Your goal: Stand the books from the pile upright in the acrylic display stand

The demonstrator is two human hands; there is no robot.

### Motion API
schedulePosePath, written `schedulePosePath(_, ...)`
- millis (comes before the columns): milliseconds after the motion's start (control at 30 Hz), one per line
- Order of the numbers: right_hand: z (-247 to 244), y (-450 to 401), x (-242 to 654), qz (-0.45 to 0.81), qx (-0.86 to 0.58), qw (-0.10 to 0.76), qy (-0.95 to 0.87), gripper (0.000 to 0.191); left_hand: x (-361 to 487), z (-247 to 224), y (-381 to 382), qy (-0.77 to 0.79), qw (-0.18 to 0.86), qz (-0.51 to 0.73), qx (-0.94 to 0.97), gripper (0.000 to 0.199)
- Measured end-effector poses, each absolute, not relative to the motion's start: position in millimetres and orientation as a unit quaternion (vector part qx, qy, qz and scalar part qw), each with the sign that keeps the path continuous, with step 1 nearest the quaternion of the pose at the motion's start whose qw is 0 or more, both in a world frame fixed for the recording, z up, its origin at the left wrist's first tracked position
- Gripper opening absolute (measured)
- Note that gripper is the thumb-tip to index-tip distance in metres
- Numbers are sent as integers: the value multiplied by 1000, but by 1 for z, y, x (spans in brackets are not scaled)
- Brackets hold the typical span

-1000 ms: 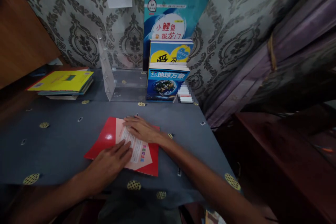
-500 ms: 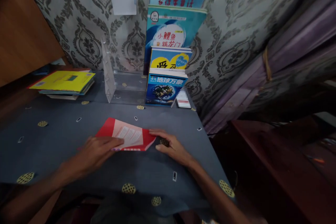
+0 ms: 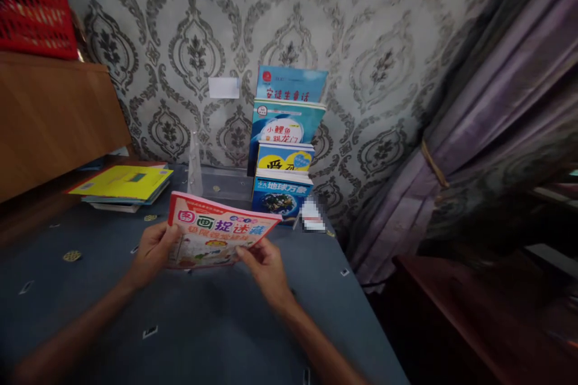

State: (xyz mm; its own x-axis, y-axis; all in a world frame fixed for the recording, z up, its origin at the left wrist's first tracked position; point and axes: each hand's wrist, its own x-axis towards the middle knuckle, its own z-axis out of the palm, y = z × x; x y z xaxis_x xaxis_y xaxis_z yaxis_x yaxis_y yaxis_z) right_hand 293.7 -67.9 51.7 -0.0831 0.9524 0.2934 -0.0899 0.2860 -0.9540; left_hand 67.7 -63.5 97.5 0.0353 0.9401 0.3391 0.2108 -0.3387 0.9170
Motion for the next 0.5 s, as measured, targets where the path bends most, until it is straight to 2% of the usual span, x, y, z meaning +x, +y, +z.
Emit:
schedulePosePath(167, 49, -69, 291, 403, -402, 527, -630, 29, 63, 71, -42, 474, 400, 536, 573, 67)
schedulePosePath(300, 40, -67, 288, 387, -419, 473, -671, 30, 48, 67, -40, 458, 406, 487, 623, 62)
schedulePosePath(433, 39, -58, 287, 379, -419, 473, -676, 33, 24, 79, -38, 469, 284, 352, 759, 42)
schedulePosePath(500, 42, -53, 287, 373, -422, 472, -678, 35, 14, 87, -34, 475, 225, 291, 800, 38)
